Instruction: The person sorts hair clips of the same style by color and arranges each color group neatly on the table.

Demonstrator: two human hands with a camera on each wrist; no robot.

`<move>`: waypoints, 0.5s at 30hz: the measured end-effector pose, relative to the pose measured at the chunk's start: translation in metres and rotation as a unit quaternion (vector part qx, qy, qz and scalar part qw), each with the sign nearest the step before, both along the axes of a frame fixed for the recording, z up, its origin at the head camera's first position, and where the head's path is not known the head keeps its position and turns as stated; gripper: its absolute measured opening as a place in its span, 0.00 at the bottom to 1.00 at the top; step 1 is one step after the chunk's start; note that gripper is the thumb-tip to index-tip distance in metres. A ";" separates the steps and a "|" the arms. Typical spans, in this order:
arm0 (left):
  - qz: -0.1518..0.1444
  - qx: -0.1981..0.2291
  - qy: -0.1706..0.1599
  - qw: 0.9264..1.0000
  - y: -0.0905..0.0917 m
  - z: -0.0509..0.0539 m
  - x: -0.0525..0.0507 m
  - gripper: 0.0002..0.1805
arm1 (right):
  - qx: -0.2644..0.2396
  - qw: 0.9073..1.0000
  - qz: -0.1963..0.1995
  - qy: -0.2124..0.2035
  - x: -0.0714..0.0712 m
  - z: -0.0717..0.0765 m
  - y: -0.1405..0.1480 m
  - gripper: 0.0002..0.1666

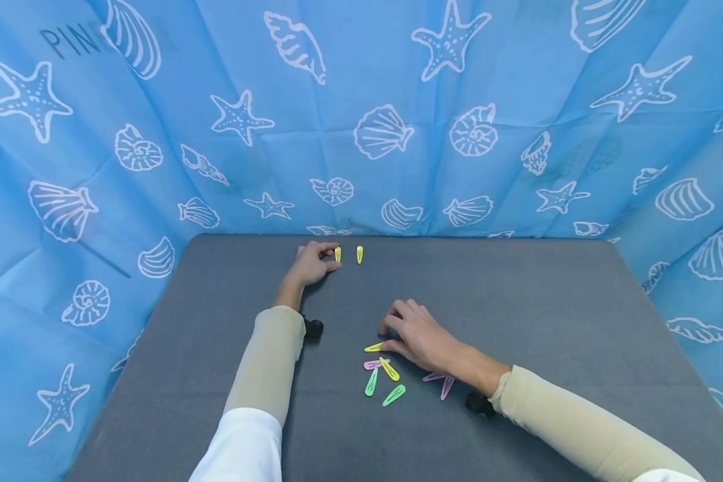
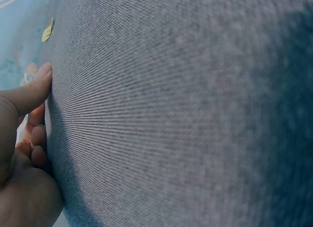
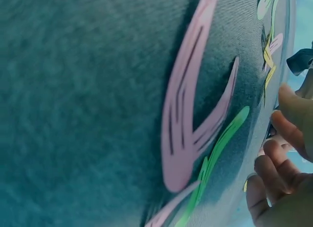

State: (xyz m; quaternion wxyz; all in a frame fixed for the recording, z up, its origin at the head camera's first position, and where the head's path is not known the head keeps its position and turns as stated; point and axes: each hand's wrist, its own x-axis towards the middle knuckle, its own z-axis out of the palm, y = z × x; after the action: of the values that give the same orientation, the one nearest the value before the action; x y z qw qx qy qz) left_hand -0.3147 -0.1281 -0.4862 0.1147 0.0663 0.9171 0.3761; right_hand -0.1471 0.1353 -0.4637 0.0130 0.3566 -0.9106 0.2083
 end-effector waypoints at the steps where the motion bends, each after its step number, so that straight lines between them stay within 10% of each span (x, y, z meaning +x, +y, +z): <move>1: 0.001 0.000 0.000 1.000 0.000 0.000 0.000 0.27 | -0.006 1.000 0.000 -0.004 0.000 0.000 0.000 0.13; 15: 0.004 0.004 0.001 1.000 0.001 0.001 0.002 0.27 | -0.017 0.993 0.000 -0.114 -0.002 -0.001 -0.004 0.05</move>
State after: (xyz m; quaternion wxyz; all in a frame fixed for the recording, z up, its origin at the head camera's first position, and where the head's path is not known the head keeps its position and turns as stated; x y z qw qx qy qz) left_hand -0.3126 -0.1273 -0.4853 0.1116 0.0634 0.9160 0.3800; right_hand -0.1492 0.1318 -0.4644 -0.0847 0.3299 -0.9026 0.2634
